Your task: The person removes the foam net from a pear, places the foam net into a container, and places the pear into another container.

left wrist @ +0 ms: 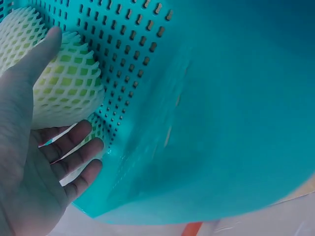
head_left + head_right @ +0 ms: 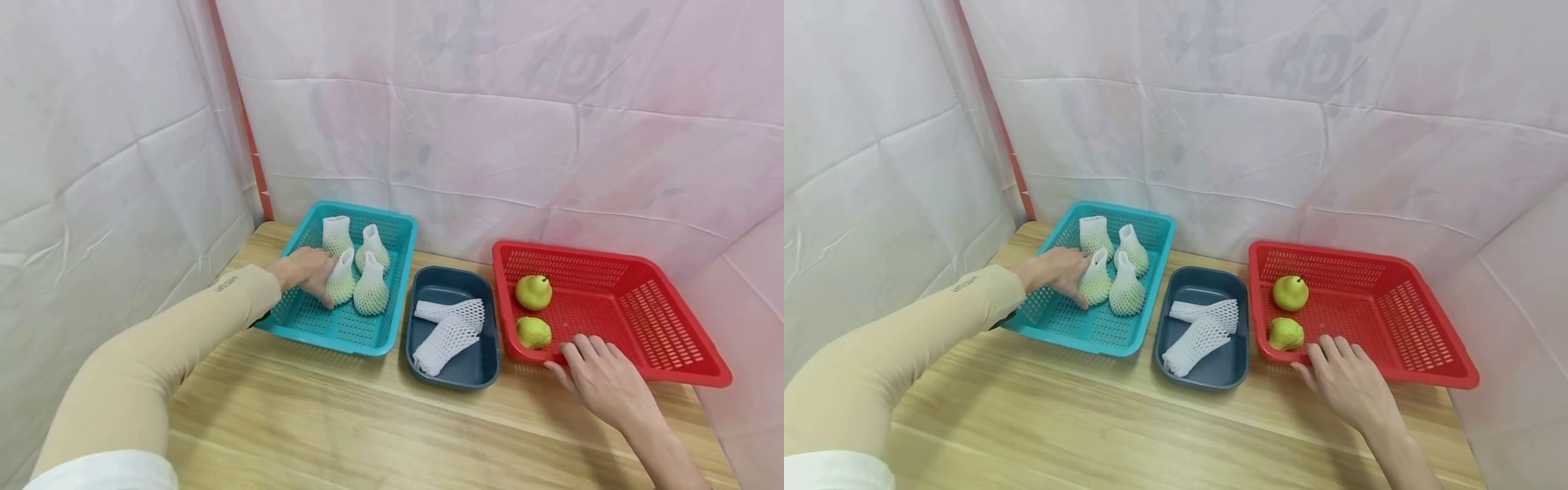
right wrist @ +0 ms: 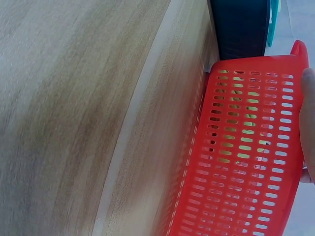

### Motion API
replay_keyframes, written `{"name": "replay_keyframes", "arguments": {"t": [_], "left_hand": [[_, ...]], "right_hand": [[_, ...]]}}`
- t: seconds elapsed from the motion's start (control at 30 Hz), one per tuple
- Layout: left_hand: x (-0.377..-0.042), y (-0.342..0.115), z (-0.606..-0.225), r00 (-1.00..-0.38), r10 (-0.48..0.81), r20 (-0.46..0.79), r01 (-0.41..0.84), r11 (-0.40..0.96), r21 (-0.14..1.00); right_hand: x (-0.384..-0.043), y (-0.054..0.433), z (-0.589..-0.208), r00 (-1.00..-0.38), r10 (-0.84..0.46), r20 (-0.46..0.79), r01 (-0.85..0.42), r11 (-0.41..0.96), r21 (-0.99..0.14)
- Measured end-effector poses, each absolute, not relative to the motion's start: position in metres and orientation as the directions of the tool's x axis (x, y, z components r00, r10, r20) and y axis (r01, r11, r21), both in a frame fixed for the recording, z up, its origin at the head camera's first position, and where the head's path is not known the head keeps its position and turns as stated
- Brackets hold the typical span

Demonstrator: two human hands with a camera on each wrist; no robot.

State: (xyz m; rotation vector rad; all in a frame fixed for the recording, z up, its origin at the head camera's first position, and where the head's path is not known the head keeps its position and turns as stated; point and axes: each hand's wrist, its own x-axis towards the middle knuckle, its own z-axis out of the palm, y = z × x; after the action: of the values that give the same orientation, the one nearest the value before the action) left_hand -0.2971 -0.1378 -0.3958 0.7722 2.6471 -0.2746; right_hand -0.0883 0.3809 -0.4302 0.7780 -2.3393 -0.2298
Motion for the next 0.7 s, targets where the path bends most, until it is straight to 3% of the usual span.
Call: {"name": "replay_keyframes", "arguments": {"t": [0.7], "left_hand": [[-0.2927,-0.1449,-0.3884,-0.775,0.559,-0.296,0.613,0.778,-0.137]], "right_hand": [[-0.0879,0.3809,-0.4298,-0.613,-0.581,0.535,-0.466,0.813,0.349]]}}
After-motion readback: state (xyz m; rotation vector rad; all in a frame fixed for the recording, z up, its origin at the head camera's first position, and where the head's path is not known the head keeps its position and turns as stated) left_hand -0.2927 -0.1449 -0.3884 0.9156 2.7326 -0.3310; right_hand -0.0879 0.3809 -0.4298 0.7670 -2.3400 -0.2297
